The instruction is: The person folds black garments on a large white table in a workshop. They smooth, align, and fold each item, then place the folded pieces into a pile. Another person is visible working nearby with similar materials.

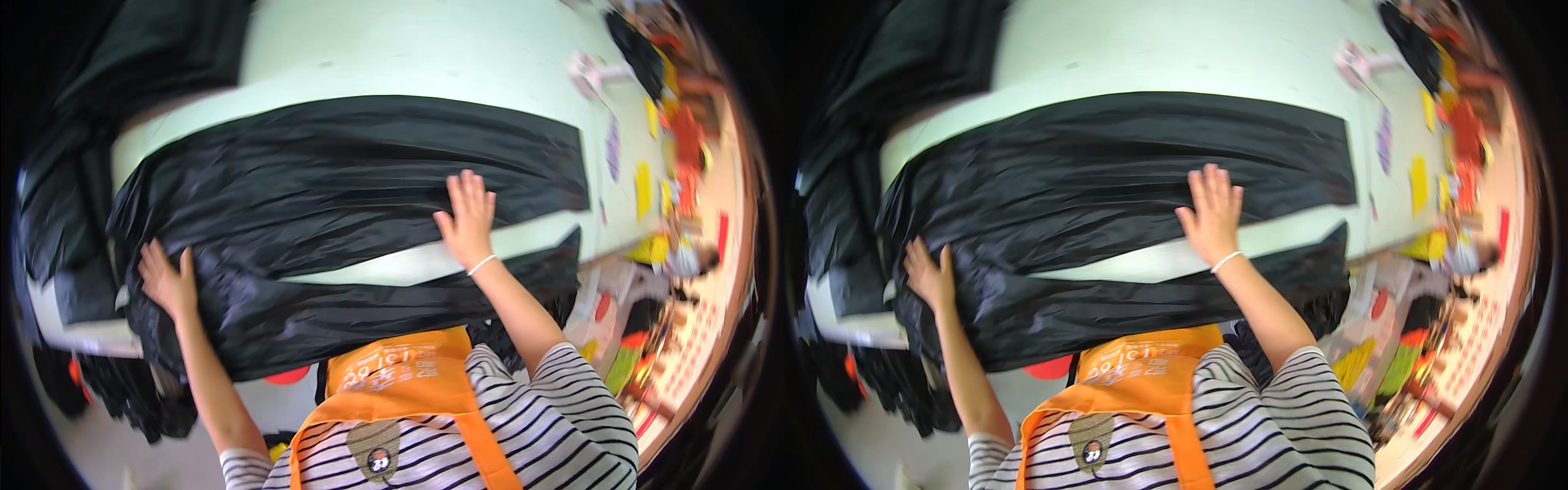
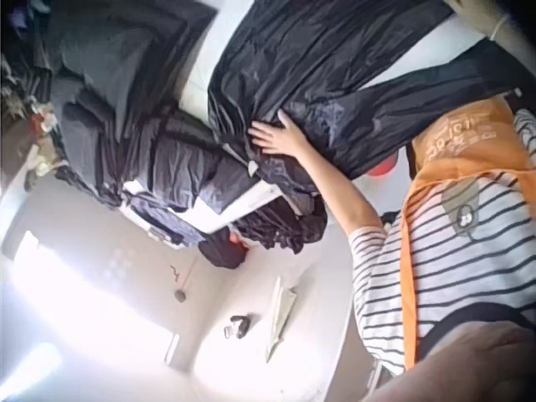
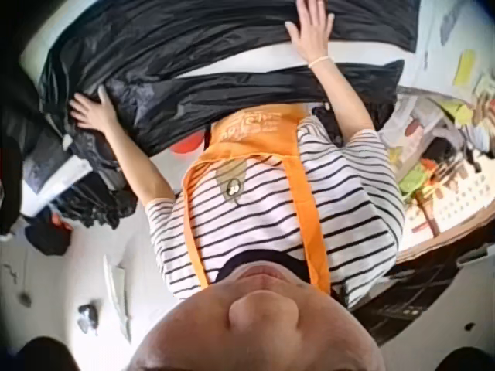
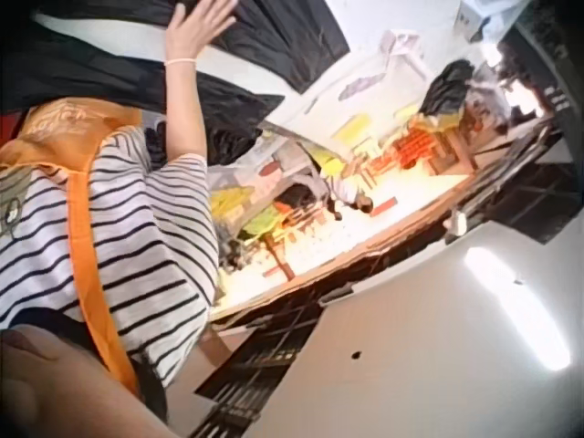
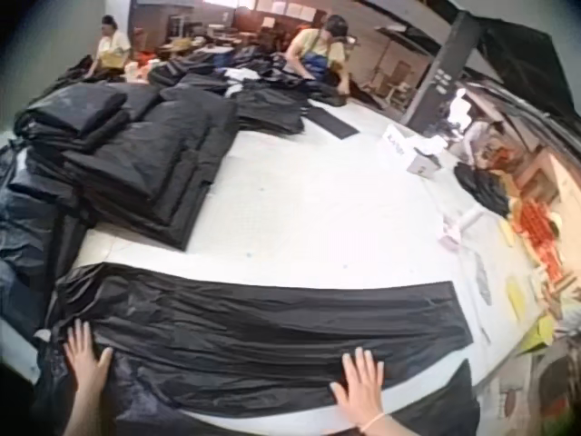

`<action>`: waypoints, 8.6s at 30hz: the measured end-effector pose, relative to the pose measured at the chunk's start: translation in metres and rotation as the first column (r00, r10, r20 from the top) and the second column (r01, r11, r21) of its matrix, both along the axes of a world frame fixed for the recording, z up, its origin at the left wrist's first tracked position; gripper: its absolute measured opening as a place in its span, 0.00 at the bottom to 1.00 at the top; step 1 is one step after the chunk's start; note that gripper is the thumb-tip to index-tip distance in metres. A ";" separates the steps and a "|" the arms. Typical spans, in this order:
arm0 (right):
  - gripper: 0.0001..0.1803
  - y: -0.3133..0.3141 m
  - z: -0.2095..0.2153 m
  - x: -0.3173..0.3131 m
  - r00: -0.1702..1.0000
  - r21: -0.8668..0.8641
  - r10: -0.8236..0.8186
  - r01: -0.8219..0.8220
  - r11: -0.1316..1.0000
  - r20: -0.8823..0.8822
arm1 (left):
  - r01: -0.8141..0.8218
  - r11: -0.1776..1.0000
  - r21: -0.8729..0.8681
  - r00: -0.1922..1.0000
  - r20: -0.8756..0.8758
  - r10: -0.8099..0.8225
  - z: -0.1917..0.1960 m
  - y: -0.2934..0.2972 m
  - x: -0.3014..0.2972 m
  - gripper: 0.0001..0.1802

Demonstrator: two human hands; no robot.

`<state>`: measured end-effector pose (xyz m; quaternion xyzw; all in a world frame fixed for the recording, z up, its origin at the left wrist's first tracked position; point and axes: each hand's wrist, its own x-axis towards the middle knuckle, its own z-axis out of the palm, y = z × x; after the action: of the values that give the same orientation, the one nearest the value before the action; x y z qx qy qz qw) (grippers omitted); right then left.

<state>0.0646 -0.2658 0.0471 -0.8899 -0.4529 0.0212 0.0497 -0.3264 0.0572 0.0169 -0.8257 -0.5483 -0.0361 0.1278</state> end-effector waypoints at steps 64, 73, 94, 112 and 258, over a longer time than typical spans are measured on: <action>0.16 -0.425 0.009 0.257 0.766 0.553 -0.285 0.623 0.554 -0.577 | 0.315 -0.538 -0.782 0.929 0.137 0.345 0.048 -0.559 0.676 0.09; 0.09 -0.421 0.012 0.252 0.755 0.504 -0.380 0.645 0.575 -0.534 | 0.385 -0.522 -0.761 0.899 0.180 0.400 0.060 -0.557 0.673 0.08; 0.11 -0.416 0.013 0.265 0.471 0.444 -0.098 0.871 0.211 -0.877 | 0.397 -0.518 -0.758 0.882 0.158 0.445 0.064 -0.557 0.669 0.09; 0.13 -0.428 0.026 0.280 0.328 0.326 -0.015 0.942 0.075 -0.945 | 0.465 -0.541 -0.701 0.861 0.217 0.459 0.074 -0.561 0.665 0.12; 0.16 -0.230 0.039 0.505 0.899 0.467 -0.284 0.418 0.779 -0.333 | 0.517 0.684 -0.515 0.840 0.149 -0.522 0.002 -0.352 0.539 0.59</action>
<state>0.5693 -0.4962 0.0860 -0.9010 -0.2561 -0.0043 0.3500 0.2122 -0.2944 0.0190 -0.9487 -0.2788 0.0877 -0.1207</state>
